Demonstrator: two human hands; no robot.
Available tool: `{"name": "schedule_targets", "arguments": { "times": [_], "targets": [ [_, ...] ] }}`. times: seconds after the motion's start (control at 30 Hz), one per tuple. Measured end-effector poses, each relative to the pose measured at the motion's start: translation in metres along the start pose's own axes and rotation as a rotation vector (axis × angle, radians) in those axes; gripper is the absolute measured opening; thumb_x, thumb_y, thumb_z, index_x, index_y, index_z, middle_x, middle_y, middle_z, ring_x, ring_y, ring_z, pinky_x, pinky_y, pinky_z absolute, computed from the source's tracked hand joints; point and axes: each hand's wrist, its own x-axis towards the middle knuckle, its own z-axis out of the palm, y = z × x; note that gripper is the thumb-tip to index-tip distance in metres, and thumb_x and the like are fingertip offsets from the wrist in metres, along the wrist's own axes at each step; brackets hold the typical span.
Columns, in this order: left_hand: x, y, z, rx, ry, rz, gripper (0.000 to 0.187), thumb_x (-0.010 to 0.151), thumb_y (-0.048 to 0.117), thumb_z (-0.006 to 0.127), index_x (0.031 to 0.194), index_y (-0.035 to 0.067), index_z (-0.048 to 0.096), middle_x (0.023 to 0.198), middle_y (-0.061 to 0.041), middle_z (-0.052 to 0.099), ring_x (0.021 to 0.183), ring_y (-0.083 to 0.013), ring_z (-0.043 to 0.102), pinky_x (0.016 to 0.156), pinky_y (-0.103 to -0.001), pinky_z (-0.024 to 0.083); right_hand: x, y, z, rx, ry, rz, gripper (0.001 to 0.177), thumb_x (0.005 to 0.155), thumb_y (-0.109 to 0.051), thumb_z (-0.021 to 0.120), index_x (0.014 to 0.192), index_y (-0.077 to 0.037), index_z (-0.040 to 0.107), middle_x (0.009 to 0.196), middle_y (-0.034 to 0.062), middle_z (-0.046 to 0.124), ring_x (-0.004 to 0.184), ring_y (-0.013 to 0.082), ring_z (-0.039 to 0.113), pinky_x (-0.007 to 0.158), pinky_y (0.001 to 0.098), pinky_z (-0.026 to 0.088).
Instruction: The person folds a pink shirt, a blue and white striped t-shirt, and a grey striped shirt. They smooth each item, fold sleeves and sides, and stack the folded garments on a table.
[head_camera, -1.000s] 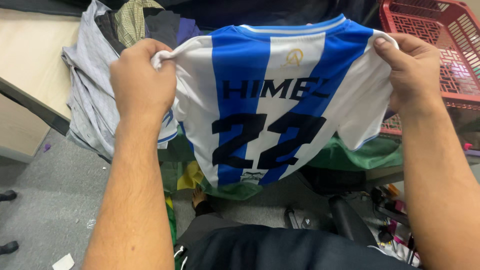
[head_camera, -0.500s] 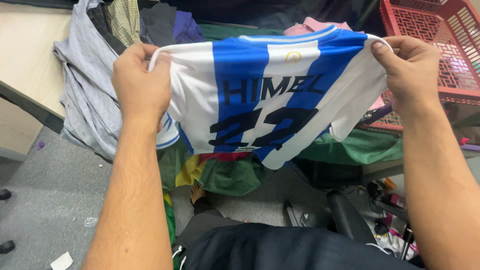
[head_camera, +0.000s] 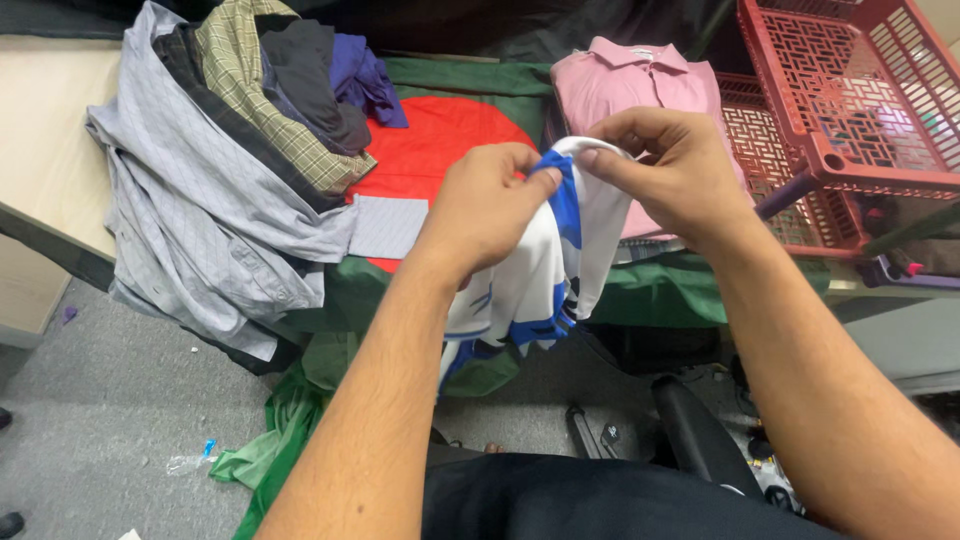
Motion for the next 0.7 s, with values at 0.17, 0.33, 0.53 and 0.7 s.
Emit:
{"name": "schedule_targets", "arguments": {
  "times": [0.17,0.33,0.53,0.7],
  "targets": [
    [0.000,0.012,0.005,-0.331,0.254,-0.261,0.025,0.097,0.023,0.057,0.095,0.000,0.067,0.065,-0.004,0.060,0.057,-0.0163,0.061,0.052,-0.035,0.051,-0.008,-0.006,0.010,-0.088,0.024,-0.091,0.034,0.090,-0.010,0.080,0.118,0.000,0.063,0.102,0.0006,0.063,0.090,0.0074,0.059,0.078,0.0239,0.054],
    [0.005,0.015,0.013,-0.700,0.270,-0.238,0.016,0.097,0.016,0.057,0.106,0.003,0.061,0.075,0.002,0.065,0.068,-0.0118,0.072,0.059,-0.030,0.063,-0.012,-0.001,0.019,0.046,-0.120,0.146,0.037,0.086,-0.014,0.081,0.116,-0.006,0.061,0.083,0.0003,0.067,0.067,0.0075,0.060,0.057,0.0243,0.047],
    [-0.005,-0.013,-0.012,-0.196,0.587,-0.135,0.020,0.087,0.023,0.073,0.093,0.004,0.074,0.070,-0.004,0.075,0.063,-0.0130,0.072,0.060,-0.030,0.056,-0.012,0.031,-0.003,0.121,-0.052,0.122,0.015,0.095,-0.012,0.073,0.106,-0.003,0.067,0.089,-0.0022,0.069,0.080,0.0046,0.066,0.070,0.0216,0.053],
    [-0.012,-0.045,-0.051,0.500,1.096,0.280,0.016,0.085,0.015,0.077,0.082,0.005,0.065,0.079,-0.009,0.069,0.073,-0.0205,0.066,0.068,-0.036,0.051,-0.011,0.058,-0.031,0.165,0.205,0.134,0.009,0.104,-0.008,0.067,0.111,-0.006,0.062,0.096,-0.0013,0.066,0.083,0.0042,0.059,0.070,0.0208,0.047]
  ]
}}
